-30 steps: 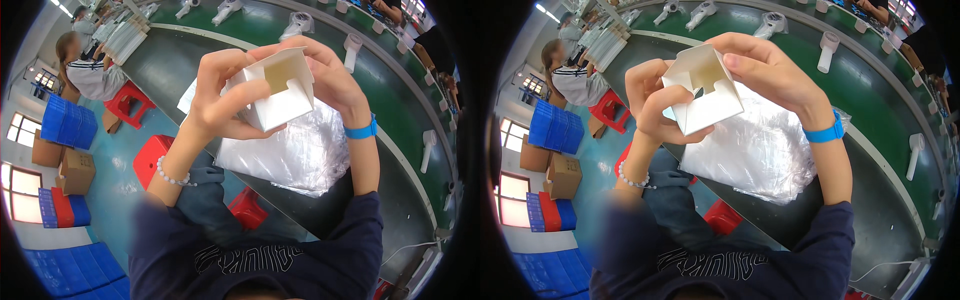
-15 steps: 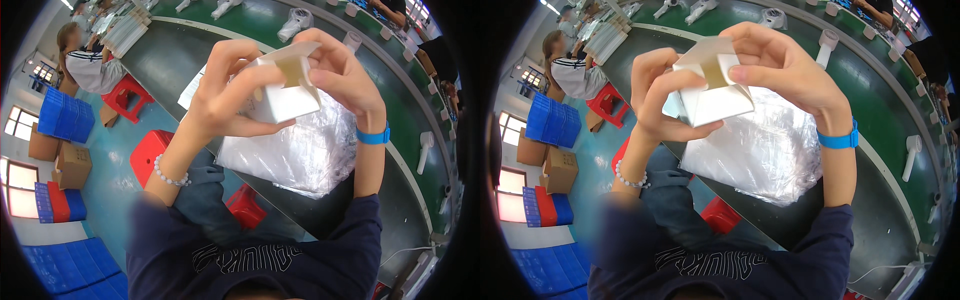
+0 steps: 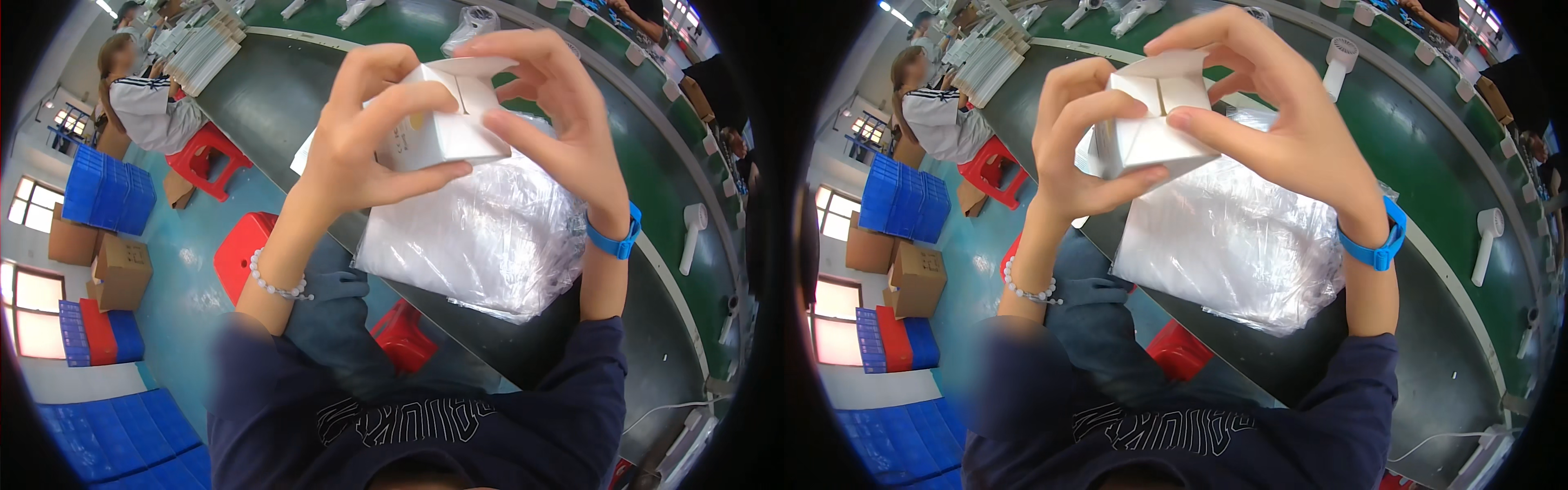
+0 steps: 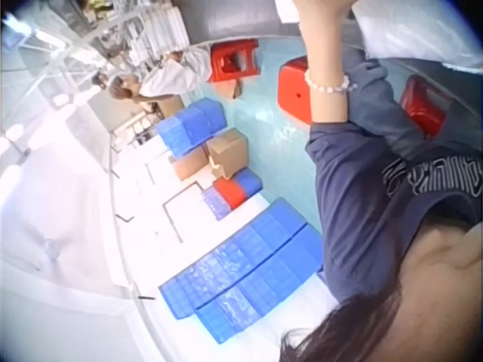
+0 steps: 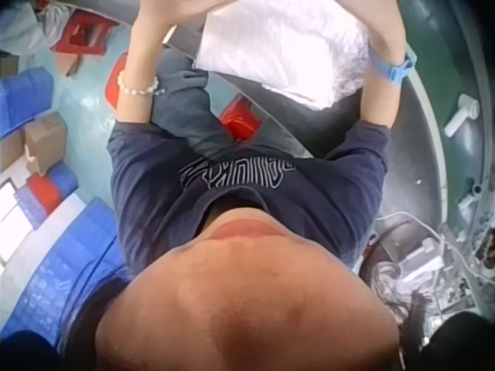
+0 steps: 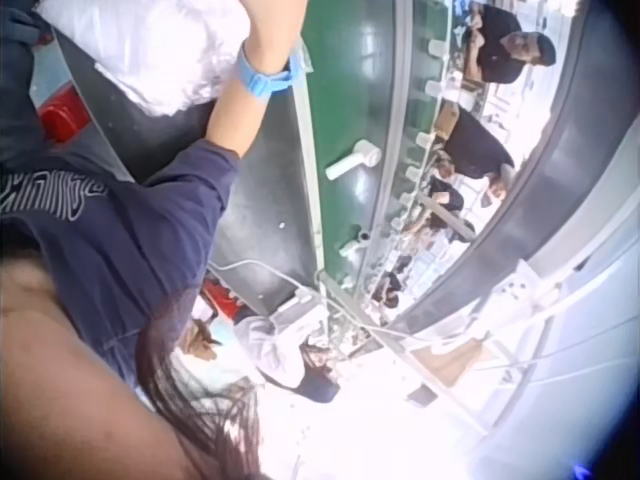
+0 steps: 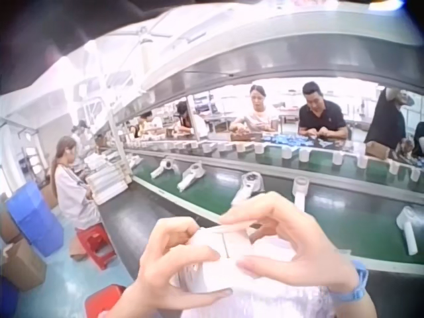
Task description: The person is seen folding a box and putting a hair dryer into it on an assembly line.
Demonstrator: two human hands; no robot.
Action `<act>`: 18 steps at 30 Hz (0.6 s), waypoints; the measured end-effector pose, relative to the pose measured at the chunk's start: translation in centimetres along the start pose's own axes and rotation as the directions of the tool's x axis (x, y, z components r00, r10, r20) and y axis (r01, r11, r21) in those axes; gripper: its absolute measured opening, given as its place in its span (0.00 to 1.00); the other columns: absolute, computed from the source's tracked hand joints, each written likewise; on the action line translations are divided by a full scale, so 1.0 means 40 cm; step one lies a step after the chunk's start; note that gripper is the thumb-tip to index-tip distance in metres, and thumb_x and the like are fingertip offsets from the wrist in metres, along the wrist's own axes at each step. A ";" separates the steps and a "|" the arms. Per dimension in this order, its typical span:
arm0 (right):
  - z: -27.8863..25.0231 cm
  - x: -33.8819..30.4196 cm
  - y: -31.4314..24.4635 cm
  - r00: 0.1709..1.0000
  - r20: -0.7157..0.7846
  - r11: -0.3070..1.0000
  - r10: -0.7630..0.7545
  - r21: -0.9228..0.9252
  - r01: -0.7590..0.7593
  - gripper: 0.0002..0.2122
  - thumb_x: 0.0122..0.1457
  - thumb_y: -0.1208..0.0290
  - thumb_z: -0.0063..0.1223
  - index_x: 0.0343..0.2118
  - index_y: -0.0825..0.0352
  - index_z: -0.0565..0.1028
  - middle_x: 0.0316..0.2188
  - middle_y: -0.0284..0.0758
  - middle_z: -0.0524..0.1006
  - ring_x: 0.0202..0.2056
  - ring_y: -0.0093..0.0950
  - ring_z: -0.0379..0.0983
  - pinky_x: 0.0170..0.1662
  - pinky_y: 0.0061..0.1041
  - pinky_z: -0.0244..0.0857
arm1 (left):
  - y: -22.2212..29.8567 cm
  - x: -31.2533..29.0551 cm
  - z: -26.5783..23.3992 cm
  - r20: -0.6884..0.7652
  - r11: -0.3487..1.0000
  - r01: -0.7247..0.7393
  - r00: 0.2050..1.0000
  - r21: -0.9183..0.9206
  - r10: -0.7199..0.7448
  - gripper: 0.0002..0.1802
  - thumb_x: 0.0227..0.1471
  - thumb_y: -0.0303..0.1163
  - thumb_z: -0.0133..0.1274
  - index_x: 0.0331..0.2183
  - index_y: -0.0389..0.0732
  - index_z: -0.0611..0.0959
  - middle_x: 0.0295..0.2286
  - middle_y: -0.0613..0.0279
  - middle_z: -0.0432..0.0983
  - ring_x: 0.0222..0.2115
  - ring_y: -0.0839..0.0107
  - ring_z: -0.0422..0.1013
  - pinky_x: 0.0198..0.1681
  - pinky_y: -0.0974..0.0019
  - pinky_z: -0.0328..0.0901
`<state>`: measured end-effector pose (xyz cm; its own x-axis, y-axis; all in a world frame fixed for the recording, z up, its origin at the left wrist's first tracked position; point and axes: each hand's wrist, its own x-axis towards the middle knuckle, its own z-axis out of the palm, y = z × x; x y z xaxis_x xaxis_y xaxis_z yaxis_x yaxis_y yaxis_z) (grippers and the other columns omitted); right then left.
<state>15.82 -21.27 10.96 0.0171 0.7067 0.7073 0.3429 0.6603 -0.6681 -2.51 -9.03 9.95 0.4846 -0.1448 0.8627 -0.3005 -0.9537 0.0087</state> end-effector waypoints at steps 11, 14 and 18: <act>0.002 -0.004 -0.012 0.971 0.107 0.977 0.215 -0.011 -0.215 0.14 0.52 0.75 0.59 0.43 0.69 0.77 0.41 0.35 0.76 0.43 0.24 0.73 0.43 0.21 0.70 | 0.022 -0.006 0.024 -0.181 0.986 -0.062 0.983 -0.153 0.034 0.39 0.23 0.26 0.75 0.42 0.41 0.75 0.41 0.54 0.63 0.36 0.65 0.69 0.31 0.66 0.73; 0.019 -0.008 -0.021 0.961 0.092 0.964 0.261 -0.075 -0.255 0.15 0.51 0.76 0.60 0.44 0.69 0.77 0.38 0.33 0.77 0.40 0.23 0.74 0.42 0.21 0.71 | 0.014 -0.007 0.020 -0.184 0.987 -0.089 0.981 -0.132 0.064 0.39 0.23 0.26 0.75 0.43 0.41 0.74 0.42 0.52 0.61 0.35 0.65 0.69 0.32 0.65 0.73; 0.024 -0.012 -0.042 0.966 0.018 0.947 0.257 -0.205 -0.248 0.16 0.50 0.77 0.60 0.44 0.66 0.78 0.38 0.34 0.78 0.39 0.23 0.74 0.42 0.22 0.71 | 0.009 -0.002 0.027 -0.178 0.984 -0.132 0.978 -0.118 0.110 0.39 0.24 0.26 0.75 0.43 0.42 0.74 0.43 0.52 0.60 0.36 0.64 0.69 0.32 0.64 0.74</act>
<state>14.32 -22.49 11.51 0.0874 0.8571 0.5077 0.5126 0.3983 -0.7606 -1.78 -9.65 9.34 0.2946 -0.1992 0.9346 -0.4566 -0.8885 -0.0454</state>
